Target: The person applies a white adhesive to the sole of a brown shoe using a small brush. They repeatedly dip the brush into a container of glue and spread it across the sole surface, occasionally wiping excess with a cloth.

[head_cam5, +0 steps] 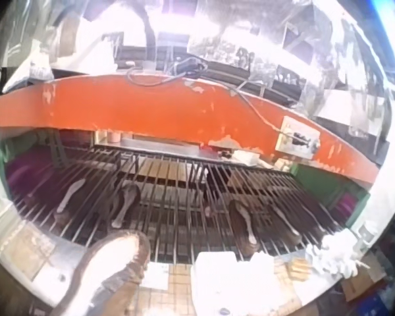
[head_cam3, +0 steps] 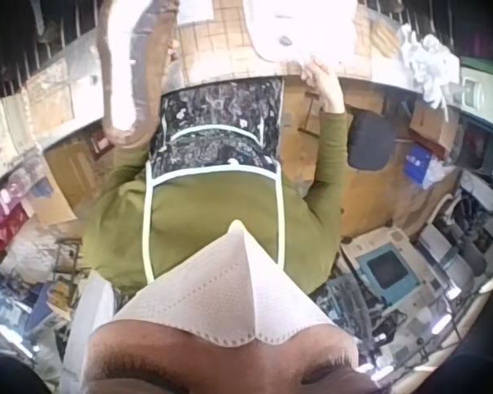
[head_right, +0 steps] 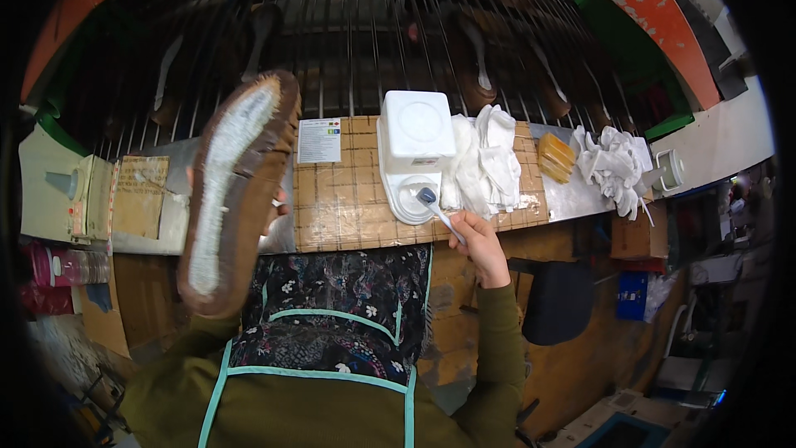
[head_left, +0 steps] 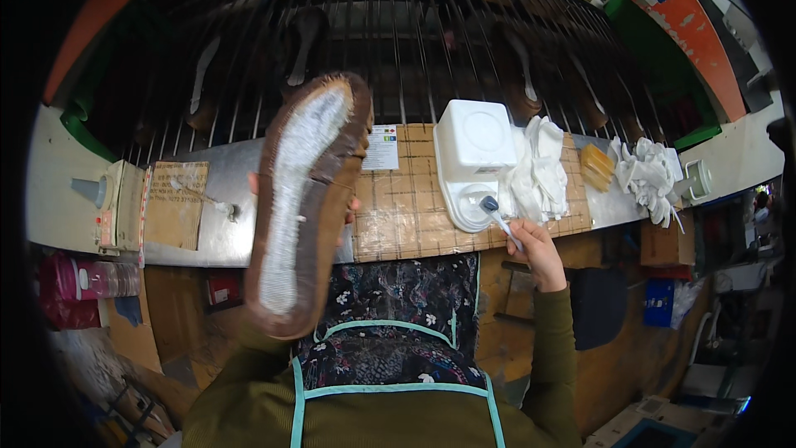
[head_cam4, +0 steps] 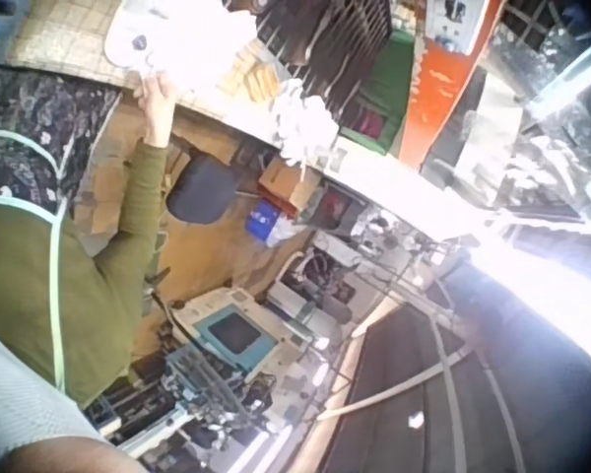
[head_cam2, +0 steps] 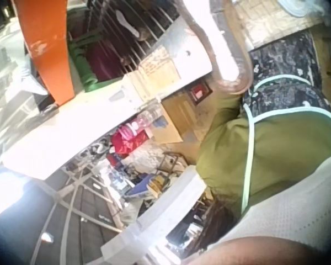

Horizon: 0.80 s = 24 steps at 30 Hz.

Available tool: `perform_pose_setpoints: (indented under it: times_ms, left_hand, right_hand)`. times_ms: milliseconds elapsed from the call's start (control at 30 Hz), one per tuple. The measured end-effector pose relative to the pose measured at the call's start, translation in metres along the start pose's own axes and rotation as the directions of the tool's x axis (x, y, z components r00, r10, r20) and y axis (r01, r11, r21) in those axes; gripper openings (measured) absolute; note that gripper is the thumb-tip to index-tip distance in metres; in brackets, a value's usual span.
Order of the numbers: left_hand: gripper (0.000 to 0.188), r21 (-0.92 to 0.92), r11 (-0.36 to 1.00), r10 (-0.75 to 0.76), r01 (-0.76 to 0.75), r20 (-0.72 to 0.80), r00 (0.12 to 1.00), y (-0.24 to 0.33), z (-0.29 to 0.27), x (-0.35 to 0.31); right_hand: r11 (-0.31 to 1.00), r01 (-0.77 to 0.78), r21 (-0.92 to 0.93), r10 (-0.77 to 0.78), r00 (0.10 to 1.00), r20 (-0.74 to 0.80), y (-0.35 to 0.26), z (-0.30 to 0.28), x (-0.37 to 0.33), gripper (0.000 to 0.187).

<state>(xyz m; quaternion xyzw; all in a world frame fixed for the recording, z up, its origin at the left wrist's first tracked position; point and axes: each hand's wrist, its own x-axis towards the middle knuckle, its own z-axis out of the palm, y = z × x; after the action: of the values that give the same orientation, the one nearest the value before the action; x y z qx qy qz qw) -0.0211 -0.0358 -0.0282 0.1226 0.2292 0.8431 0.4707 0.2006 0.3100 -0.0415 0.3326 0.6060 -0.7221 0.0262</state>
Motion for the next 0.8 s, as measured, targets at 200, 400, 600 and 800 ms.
perform_pose_setpoints:
  times_ms: [200, 400, 600, 800]
  left_hand:
    - [0.088, 0.239, 0.971, 0.083, -0.031, -0.211, 0.974, -0.045, -0.009, 0.008]
    - [0.109, 0.347, 0.926, 0.165, -0.151, -0.012, 0.986, -0.040, 0.034, 0.031]
    - [0.108, 0.499, 0.815, 0.304, -0.295, 0.066, 0.950, -0.032, 0.049, 0.022]
    - [0.106, 0.583, 0.747, 0.354, -0.318, 0.056, 0.933, -0.032, 0.043, 0.012]
  right_hand:
    - [0.842, 0.443, -0.309, -0.514, 0.833, -0.207, -0.014, 0.059, -0.005, 0.009]
    - [0.282, 0.688, -0.669, -0.949, 0.301, -0.091, -0.071, 0.136, -0.040, 0.021]
    - [0.431, 0.826, -0.364, -0.900, 0.426, -0.099, -0.065, 0.167, -0.036, 0.019]
    - [0.409, 0.838, -0.362, -0.910, 0.404, -0.094, -0.089, 0.182, -0.019, 0.018]
